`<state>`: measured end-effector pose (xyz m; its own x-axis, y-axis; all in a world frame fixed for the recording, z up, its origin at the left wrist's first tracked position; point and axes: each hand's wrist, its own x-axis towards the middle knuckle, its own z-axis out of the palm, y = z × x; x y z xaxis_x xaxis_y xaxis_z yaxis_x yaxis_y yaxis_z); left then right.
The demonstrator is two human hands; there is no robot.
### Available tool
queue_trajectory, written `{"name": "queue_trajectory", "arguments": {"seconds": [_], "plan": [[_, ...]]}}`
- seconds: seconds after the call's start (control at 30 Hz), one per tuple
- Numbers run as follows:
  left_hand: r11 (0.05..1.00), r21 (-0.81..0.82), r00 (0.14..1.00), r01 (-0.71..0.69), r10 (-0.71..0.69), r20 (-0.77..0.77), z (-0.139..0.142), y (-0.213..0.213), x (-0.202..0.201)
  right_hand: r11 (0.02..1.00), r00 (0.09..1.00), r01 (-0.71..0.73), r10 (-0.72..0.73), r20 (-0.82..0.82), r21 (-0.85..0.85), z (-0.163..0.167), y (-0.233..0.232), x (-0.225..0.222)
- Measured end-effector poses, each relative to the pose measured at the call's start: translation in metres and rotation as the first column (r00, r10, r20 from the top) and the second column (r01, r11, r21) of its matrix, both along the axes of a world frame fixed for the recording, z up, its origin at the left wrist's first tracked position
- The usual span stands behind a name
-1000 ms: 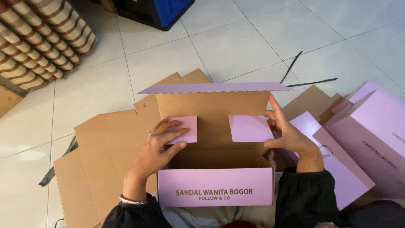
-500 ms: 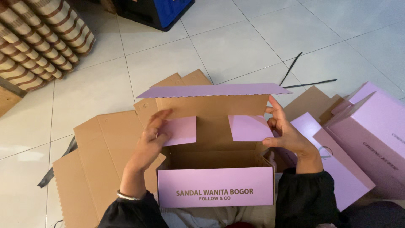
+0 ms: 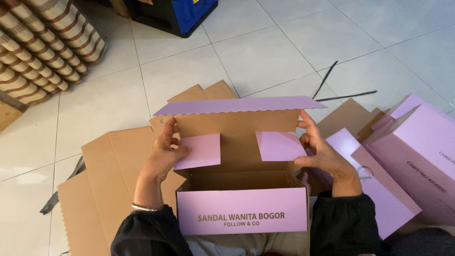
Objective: The person assembles a pink shoebox from flat cardboard by folding side panels, tucking flaps, and closing the lid. They handle multiple pink boxes and flat cardboard pieces on the floor.
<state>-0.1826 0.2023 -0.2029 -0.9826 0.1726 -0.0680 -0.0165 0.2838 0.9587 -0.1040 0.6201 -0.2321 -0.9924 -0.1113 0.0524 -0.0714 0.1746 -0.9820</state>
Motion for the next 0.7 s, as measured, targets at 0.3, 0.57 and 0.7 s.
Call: {"name": "queue_trajectory", "arguments": {"seconds": [0.3,0.57,0.7], "plan": [[0.962,0.273,0.985,-0.014,-0.034,0.169,-0.015,0.001,0.001,0.997,1.000,0.004,-0.003,-0.016,0.076,0.000,-0.001,0.001],[0.929,0.364,0.964,-0.060,-0.040,0.261,-0.017,0.004,0.011,0.992,0.999,0.015,-0.019,0.031,0.123,0.002,-0.002,0.003],[0.889,0.455,0.967,-0.053,-0.068,0.247,-0.018,0.005,0.014,0.995,0.997,-0.052,0.046,0.061,0.088,-0.004,0.002,0.002]]}}
